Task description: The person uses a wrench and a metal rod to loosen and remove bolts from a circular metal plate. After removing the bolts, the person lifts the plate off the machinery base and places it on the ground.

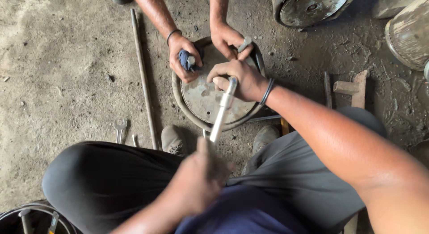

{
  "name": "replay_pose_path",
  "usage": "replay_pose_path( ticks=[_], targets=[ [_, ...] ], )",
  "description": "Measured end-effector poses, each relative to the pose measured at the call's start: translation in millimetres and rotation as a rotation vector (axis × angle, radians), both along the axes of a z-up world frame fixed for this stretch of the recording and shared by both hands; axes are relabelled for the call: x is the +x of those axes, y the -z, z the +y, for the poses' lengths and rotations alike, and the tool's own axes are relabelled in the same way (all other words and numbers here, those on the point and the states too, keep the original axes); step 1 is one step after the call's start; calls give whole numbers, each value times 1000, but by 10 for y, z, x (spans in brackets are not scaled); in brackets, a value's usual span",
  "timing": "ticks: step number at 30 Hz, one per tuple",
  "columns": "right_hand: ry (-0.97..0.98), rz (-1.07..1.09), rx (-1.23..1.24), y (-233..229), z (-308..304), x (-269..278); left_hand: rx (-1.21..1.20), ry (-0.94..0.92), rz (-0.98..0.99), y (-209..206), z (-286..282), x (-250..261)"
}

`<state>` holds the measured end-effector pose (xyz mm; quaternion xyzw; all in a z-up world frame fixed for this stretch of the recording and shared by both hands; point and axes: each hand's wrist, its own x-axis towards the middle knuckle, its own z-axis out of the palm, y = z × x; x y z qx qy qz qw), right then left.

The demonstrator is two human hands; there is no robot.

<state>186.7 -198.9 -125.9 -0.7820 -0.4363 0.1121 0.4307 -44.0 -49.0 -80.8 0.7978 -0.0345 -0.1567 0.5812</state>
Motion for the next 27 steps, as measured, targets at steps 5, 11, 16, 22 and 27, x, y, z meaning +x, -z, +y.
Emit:
replay_pose_path(
  ticks=[5, 11, 16, 22, 27],
  targets=[
    [34, 288, 41, 31, -6, 17, -181, -213, 438, -170, -18, 48],
    [-38, -37, 103, -152, -124, -99, 50, -109, 432, -444, 138, 92],
    [42, 148, 66, -271, -174, 1, 429, 9, -41, -509, 516, 414],
    [196, 464, 123, -131, -105, 7, 1354, 224, -260, -669, 1051, 1524],
    [219, 504, 259, 3, -113, -82, 1312, 126, -872, -612, 1058, 2158]
  ],
)
